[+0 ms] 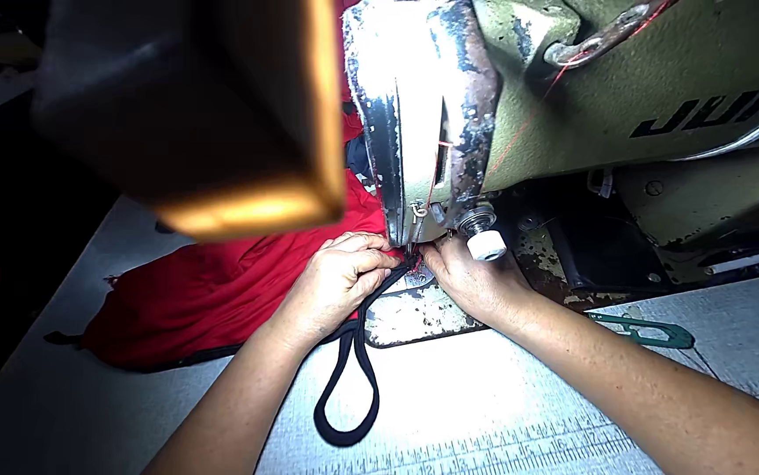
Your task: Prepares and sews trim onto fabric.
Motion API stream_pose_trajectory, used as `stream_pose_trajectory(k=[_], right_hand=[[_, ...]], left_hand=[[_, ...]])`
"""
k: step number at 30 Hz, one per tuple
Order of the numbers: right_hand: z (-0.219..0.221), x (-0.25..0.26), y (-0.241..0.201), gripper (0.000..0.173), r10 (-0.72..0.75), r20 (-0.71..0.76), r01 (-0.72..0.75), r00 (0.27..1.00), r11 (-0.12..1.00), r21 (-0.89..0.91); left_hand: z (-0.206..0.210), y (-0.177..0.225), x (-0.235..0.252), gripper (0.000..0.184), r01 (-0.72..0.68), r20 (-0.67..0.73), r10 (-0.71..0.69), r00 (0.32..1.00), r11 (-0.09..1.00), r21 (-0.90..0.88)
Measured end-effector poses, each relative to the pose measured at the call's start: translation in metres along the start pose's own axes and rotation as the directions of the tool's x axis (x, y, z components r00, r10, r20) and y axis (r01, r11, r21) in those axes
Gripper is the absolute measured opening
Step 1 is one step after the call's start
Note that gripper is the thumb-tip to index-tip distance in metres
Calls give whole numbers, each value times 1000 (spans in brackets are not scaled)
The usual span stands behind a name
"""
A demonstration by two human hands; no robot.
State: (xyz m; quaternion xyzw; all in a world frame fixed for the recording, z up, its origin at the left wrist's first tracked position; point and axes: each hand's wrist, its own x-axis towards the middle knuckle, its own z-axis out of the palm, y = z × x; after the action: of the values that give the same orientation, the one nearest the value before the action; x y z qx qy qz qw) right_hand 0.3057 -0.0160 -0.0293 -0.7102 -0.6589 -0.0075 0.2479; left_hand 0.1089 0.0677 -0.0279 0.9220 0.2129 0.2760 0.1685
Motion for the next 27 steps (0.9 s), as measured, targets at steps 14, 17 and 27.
stream_pose_trajectory(k=[14,17,27], right_hand=[[1,0,-1,31,28,11,-27,1000,998,-53],[0,-1,-3,29,26,17,-25,1000,997,-80],[-68,-30,46,14,-43,-164,94,986,944,317]], left_hand=[[7,9,5,15,99,-74,-87,993,978,181],[7,9,4,15,112,-96,-97,991,981,161],[5,6,-1,29,81,-36,-77,996,989,124]])
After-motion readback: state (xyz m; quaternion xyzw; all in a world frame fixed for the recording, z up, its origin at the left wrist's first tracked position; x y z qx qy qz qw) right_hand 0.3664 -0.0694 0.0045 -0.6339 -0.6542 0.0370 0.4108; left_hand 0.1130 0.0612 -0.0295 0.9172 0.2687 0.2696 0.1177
